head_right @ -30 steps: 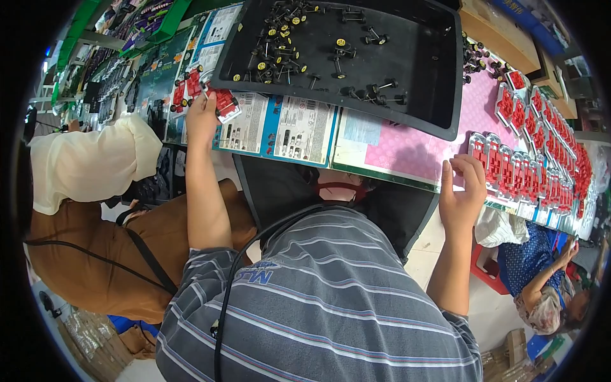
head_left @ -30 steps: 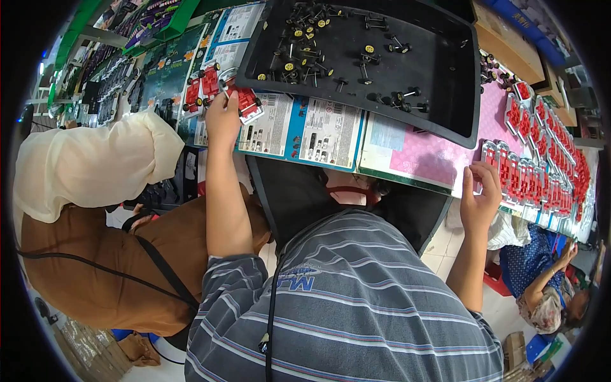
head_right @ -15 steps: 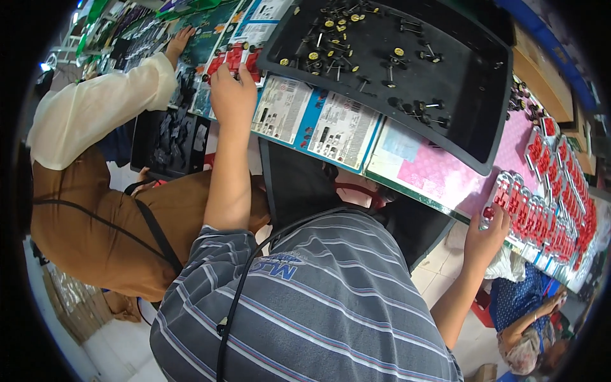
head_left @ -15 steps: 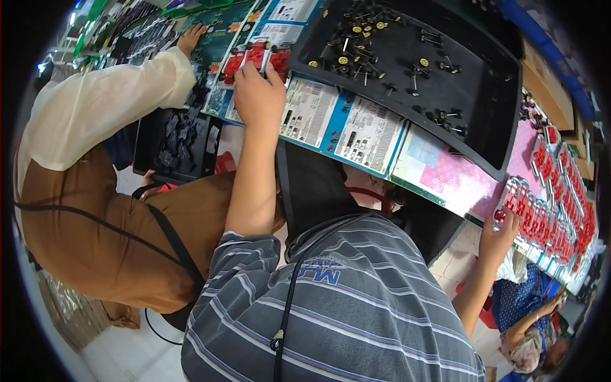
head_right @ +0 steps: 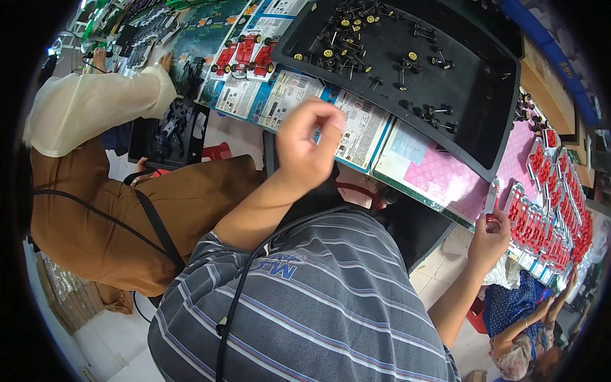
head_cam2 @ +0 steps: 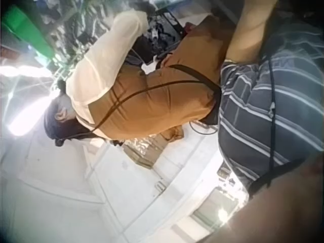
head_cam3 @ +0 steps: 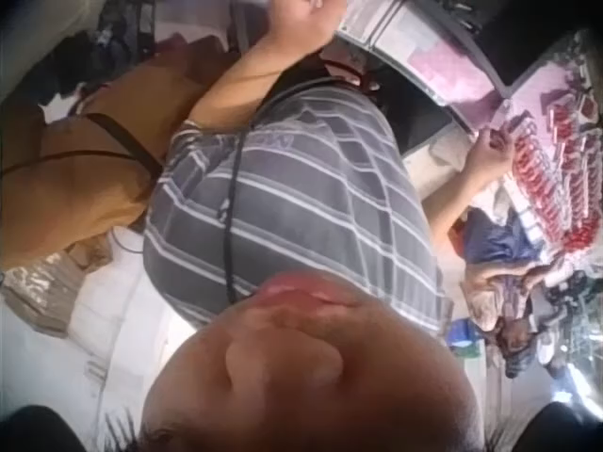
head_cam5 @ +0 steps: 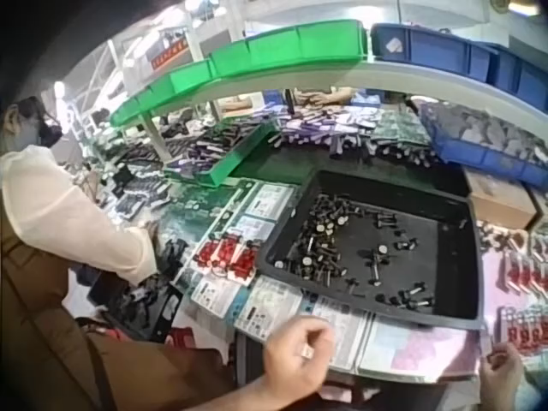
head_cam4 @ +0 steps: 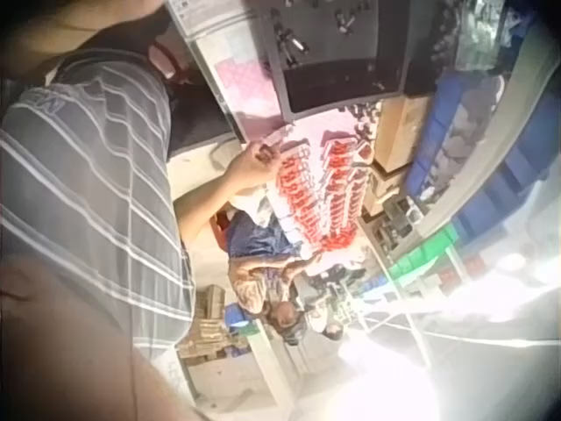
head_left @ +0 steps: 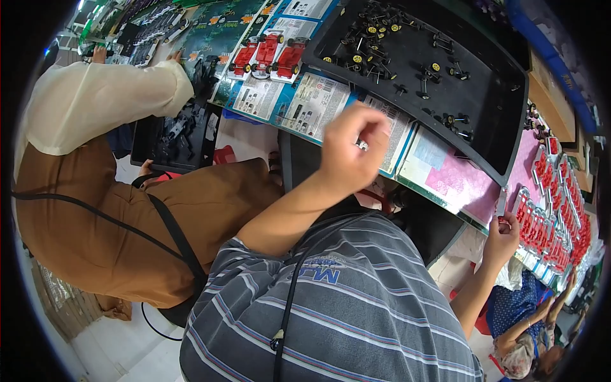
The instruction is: The person assembles toy cars by picking up wheel axle sets from a tray, fitting them into the toy car chassis by hand, and placing the assembled toy cars onto the work table.
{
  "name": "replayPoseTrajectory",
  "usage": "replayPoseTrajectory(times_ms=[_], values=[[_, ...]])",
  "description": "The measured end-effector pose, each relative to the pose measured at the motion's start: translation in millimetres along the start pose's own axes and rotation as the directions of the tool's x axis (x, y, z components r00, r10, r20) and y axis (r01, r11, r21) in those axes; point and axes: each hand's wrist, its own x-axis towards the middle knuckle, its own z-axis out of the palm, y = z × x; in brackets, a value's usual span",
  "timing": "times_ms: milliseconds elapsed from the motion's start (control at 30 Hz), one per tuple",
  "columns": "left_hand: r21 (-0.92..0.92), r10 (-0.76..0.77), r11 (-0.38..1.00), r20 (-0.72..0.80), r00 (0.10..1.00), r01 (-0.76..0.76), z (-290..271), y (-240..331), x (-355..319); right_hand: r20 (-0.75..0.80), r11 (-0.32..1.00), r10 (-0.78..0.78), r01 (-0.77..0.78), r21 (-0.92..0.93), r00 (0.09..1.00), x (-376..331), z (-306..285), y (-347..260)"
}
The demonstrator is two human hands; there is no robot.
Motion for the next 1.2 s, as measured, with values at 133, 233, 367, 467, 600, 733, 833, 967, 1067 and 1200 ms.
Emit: replayPoseTrajectory(times_ms=[133,233,367,467,600,733,833,967,1067,1200], values=[[-0.238,-0.192,0.908,0.495,0.848,0.344,33,-1,-18,0.049,0.898,-0.009,-0.013,0.440,0.999,-20,-3,-22],[-0.138,-0.296,0.644,0.862,0.412,0.753,65,-15,-40,0.090,0.818,-0.304,0.211,0.535,0.948,-51,5,-59],[-0.142,-0.268,0.156,0.946,0.180,0.978,109,-29,-83,0.167,0.812,-0.496,0.387,0.437,0.852,-82,30,-100],[-0.229,-0.440,0.086,0.864,0.243,0.970,121,-22,-92,0.190,0.831,-0.500,0.405,0.381,0.845,-83,42,-92],[-0.225,-0.392,0.441,0.823,0.412,0.869,113,-35,-90,0.079,0.717,-0.601,0.493,0.493,0.795,-71,37,-94],[-0.264,-0.296,0.562,0.821,0.488,0.784,103,-37,-73,-0.049,0.742,-0.557,0.523,0.419,0.829,-31,30,-79],[-0.323,-0.335,0.426,0.811,0.479,0.845,94,-34,-60,-0.073,0.861,-0.385,0.386,0.330,0.920,9,33,-60],[-0.282,-0.421,0.450,0.769,0.480,0.847,83,-41,-50,-0.217,0.762,-0.587,0.623,0.178,0.780,52,38,-48],[-0.315,-0.411,0.424,0.768,0.490,0.849,82,-44,-51,-0.226,0.761,-0.532,0.578,0.296,0.816,72,47,-37],[-0.286,-0.402,0.486,0.766,0.501,0.826,84,-44,-53,-0.050,0.832,-0.343,0.328,0.447,0.938,107,38,-24]])
